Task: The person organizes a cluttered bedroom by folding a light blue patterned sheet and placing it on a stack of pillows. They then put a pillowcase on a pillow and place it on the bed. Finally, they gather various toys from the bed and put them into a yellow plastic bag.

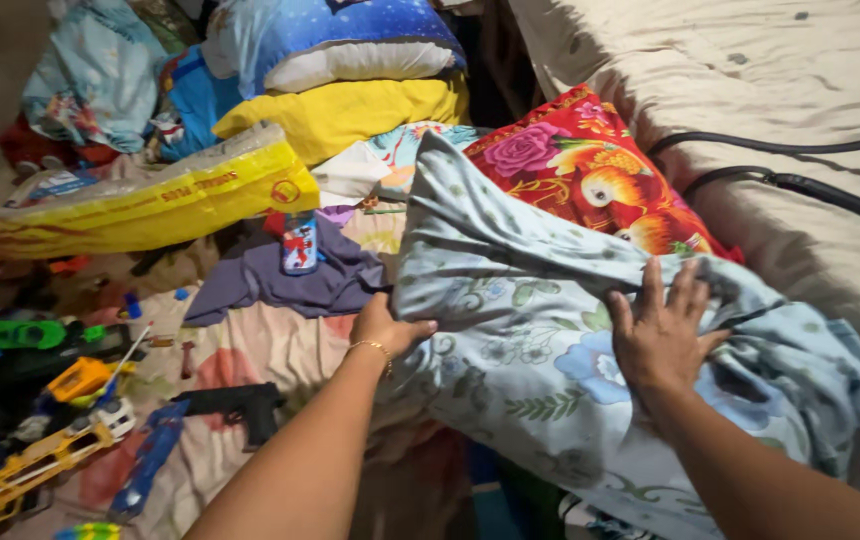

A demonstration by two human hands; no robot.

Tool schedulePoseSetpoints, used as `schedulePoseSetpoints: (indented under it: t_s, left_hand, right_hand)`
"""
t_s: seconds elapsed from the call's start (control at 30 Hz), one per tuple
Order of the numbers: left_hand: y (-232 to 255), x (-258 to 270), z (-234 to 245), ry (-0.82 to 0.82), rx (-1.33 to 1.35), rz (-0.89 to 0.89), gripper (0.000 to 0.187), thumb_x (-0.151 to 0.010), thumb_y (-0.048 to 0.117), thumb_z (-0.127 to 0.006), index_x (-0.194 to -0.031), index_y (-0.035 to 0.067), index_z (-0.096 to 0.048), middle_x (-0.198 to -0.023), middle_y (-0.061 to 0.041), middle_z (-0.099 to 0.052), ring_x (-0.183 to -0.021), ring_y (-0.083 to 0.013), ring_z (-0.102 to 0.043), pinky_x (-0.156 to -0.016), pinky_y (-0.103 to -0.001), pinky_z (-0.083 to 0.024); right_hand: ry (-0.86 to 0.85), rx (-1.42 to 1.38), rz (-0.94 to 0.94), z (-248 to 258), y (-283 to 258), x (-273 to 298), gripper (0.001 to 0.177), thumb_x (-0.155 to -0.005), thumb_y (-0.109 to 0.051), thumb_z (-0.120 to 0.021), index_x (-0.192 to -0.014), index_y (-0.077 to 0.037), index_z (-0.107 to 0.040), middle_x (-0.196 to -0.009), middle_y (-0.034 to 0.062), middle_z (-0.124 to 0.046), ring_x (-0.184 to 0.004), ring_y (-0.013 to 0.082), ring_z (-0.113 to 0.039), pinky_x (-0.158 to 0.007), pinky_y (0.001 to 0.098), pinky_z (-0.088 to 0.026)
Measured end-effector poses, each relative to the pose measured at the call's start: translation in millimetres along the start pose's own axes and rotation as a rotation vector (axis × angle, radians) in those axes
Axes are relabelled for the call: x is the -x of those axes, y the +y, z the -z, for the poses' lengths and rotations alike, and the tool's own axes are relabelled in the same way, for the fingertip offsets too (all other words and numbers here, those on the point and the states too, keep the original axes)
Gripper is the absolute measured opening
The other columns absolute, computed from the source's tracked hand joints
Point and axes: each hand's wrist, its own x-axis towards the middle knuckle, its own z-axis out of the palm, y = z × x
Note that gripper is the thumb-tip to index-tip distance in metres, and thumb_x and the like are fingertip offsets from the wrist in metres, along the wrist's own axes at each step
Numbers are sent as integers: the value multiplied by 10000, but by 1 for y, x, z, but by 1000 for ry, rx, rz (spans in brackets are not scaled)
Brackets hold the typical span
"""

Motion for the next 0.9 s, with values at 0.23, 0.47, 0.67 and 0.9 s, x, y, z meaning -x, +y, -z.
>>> schedulePoseSetpoints:
  t_s: [0.23,0.47,0.67,0.9]
  left_hand:
    - [-6,-2,9,54,-135,-20,579,-679,433,-878,-1126,105,-712,-1160,-162,-739,-1107,-353,-690,-966,-442,-522]
    - [15,-27,38,37,-163,-90,479,-687,389,-862,-1081,126,-784,-1112,-145,-752,-1062,-332,-717,-943,-425,-549]
    - [31,-11,36,-16,-120,-92,451,-683,363,-854,-1071,144,-782,-1076,-116,-769,-1028,-298,-731,-922,-411,-551]
    - [22,12,49,-58,-74,-175,436,-675,306,-877,-1045,100,-770,-1028,-130,-769,-954,-284,-740,-864,-401,-560]
  right_hand:
    - [90,206,78,14,-25,7,702,-976,-556,-525,-1612,-283,-408,-1712,192,-206,-1607,372,-152,-1183,795,-31]
    - [-574,-88,-69,30,-28,-11,1279,-514,-787,-811,-1590,-414,-229,-1699,153,-29,-1559,435,76,-1168,741,-87]
    - [-566,140,-278,40,-48,13,1548,-433,-708,-941,-1619,-428,14,-1678,270,57,-1531,484,29,-1097,772,-187]
    - [-367,244,-274,34,-53,44,1347,-629,-645,-870,-1638,-177,-110,-1352,254,-606,-1262,434,-582,-1075,704,-313]
